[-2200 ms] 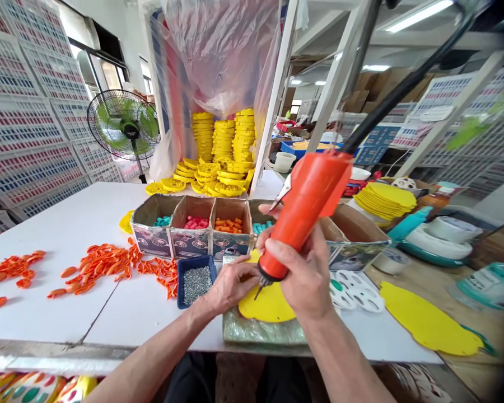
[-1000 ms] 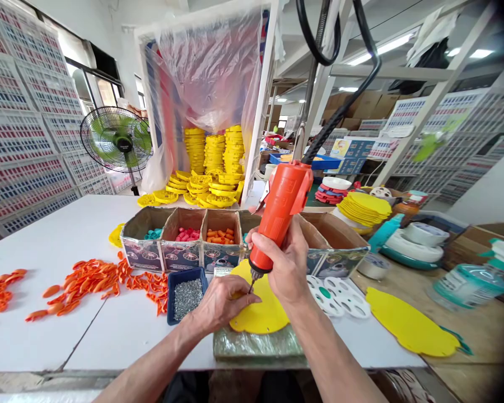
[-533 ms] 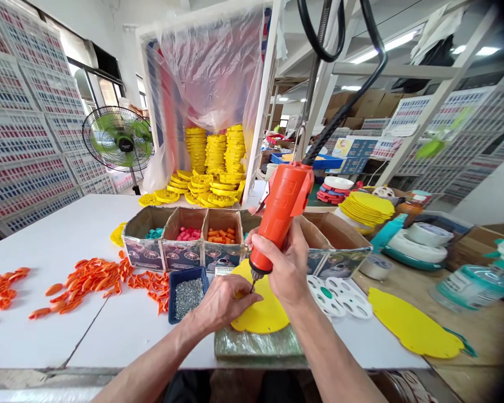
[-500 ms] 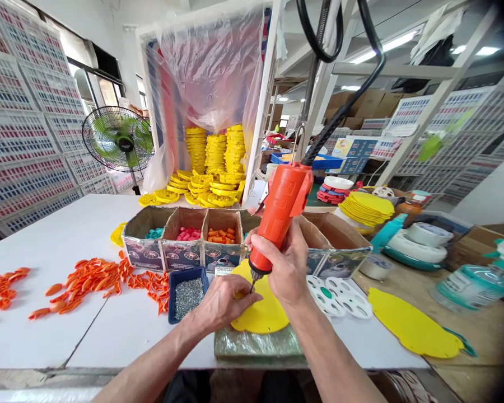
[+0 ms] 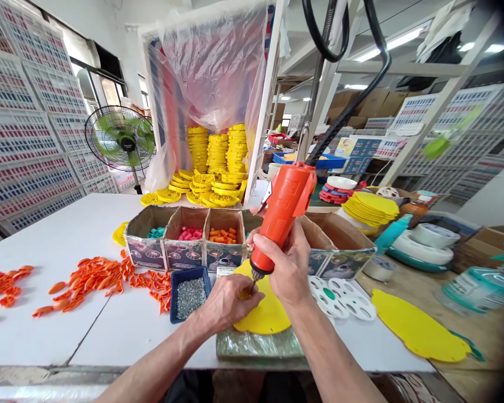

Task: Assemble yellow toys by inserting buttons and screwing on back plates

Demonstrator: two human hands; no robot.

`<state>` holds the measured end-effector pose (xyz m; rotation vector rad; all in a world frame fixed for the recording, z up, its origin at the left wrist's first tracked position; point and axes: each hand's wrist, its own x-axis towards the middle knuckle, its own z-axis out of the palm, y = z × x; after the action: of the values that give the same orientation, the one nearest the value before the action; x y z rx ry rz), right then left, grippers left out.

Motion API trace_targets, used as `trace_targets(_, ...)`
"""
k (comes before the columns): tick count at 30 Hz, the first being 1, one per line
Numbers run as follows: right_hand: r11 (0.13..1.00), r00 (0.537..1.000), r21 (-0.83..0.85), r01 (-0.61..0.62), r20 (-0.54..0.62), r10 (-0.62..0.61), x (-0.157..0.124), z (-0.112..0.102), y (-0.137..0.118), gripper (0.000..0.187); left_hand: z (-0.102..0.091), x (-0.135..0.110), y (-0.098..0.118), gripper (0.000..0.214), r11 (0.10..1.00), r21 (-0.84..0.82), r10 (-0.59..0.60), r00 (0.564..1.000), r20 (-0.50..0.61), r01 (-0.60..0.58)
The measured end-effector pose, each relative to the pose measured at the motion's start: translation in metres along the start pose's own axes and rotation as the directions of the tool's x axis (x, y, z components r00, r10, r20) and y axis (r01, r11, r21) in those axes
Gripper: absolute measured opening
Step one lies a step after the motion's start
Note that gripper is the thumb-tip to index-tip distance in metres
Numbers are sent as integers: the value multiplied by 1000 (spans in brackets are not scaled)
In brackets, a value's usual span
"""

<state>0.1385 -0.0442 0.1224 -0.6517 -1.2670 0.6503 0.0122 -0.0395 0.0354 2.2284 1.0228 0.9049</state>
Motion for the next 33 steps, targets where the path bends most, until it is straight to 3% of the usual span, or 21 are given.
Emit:
trace_targets(3, 994, 998, 111, -24, -54, 30, 2, 1, -3, 42, 0, 0, -1, 14, 1000, -18, 6, 1000, 2, -6)
trace_targets(12, 975, 997, 224, -1, -79, 19, 15, 5, -17, 43, -3, -4, -5, 5, 997, -45, 62, 998, -24, -63)
trace_targets(18, 978, 994, 207, 34, -104, -12, 24, 6, -18, 44, -40, -27, -35, 10, 998, -4, 60, 993, -103, -61)
trace_targets(24, 986, 990, 166, 0, -141, 24, 19, 12, 6, 44, -74, -49, -64, 22, 993, 117, 27, 993, -112, -14)
trace_targets(29, 996, 976, 87, 11, -217, 8, 16, 23, 24, 41, -60, -51, -60, 27, 993, 108, -43, 992, -123, 56)
trace_targets(33, 995, 980, 95, -16, -196, 35, 14, 28, 32, 39, -34, -43, -48, 66, 995, -3, -96, 995, -31, 96)
